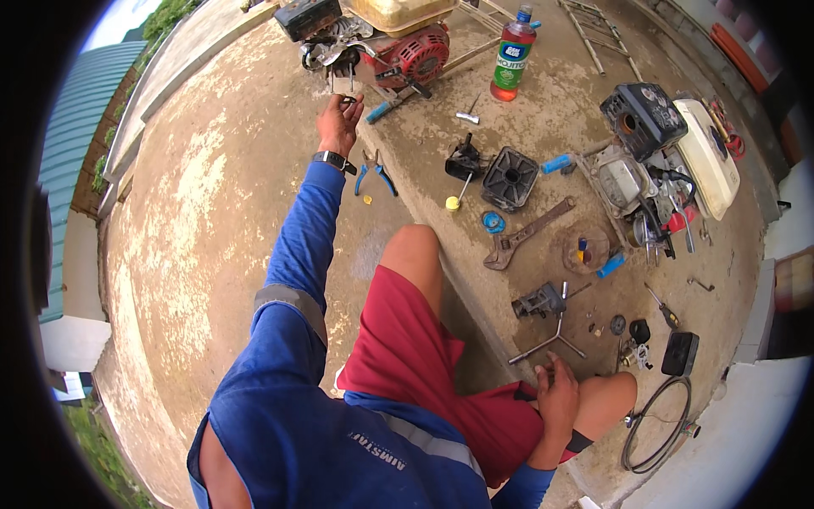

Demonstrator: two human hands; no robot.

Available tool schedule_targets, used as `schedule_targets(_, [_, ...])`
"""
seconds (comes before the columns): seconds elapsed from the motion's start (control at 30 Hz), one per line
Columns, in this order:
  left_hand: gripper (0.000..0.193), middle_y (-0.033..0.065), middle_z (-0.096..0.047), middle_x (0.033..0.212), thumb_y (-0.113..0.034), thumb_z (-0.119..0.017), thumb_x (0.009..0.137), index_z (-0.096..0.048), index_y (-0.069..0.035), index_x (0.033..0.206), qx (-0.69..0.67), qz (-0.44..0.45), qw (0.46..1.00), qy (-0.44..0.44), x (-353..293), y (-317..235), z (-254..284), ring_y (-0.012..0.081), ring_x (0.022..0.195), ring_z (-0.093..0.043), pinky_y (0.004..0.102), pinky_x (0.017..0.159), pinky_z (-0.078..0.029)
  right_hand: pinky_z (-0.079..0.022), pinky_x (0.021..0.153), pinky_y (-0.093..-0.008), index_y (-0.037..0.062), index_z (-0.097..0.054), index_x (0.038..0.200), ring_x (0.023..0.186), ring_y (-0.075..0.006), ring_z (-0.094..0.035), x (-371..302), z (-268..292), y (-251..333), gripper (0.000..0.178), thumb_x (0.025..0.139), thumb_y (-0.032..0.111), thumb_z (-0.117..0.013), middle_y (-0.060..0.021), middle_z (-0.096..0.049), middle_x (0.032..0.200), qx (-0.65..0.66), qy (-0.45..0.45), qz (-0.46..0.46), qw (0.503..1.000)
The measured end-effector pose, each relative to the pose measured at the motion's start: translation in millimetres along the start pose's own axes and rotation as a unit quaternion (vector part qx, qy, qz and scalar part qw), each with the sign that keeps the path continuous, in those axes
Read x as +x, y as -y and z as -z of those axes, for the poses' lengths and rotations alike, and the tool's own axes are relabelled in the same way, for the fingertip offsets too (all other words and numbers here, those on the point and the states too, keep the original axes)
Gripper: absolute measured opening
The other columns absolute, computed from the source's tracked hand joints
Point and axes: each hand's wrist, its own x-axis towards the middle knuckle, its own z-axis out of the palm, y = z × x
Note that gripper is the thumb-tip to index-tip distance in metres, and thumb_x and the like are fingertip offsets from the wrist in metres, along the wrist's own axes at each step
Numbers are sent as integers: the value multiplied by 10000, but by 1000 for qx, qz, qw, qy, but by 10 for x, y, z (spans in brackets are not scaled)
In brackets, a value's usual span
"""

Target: The person is disassembling and inspecting parts of a small engine carburetor on an outdoor workshop floor.

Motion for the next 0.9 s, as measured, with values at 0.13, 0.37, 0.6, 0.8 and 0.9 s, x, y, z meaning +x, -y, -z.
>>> schedule_targets(0.13, [471, 126, -674, 1050, -66, -765, 851, -552, 39, 1258, 150, -174, 973, 28, 47, 64, 129, 209, 886, -705, 335, 785, -603, -547, 839, -454, 69, -677, 1283, 948, -346, -711, 8, 37, 99, 353, 944, 163, -704, -163, -735, 1035, 13, 0, 8, 1000])
schedule_targets(0.37, [449, 116, -698, 1021, -96, -820, 773, -612, 13, 1155, 427, -357, 830, -40, -21, 65, 140, 171, 873, -679, 359, 776, -569, -546, 842, -453, 67, -675, 1291, 948, -346, -711, -6, 40, 93, 357, 949, 167, -698, -166, -736, 1037, 11, 2, -5, 1000])
schedule_targets(0.6, [395, 84, -722, 909, -37, -872, 769, -642, 4, 1088, 370, -347, 862, -10, 57, -26, 199, 161, 822, -690, 321, 753, -565, -543, 855, -455, 60, -673, 1293, 960, -346, -708, 4, 21, 67, 356, 958, 179, -689, -160, -735, 1052, 9, 7, -8, 1000])
schedule_targets(0.8, [402, 79, -755, 913, 0, -853, 822, -638, 29, 1161, 383, -346, 856, 10, 113, -1, 211, 136, 843, -712, 274, 776, -576, -551, 836, -445, 56, -673, 1292, 932, -321, -715, -9, 38, 81, 358, 950, 159, -700, -153, -737, 1041, 14, 4, -6, 1000])
schedule_targets(0.9, [345, 104, -759, 936, 52, -797, 859, -631, 58, 1161, 320, -350, 880, 15, 216, -29, 246, 165, 905, -744, 278, 794, -601, -553, 831, -444, 56, -673, 1290, 927, -318, -717, 11, 27, 98, 358, 948, 155, -703, -152, -737, 1040, 16, 6, 0, 1000])
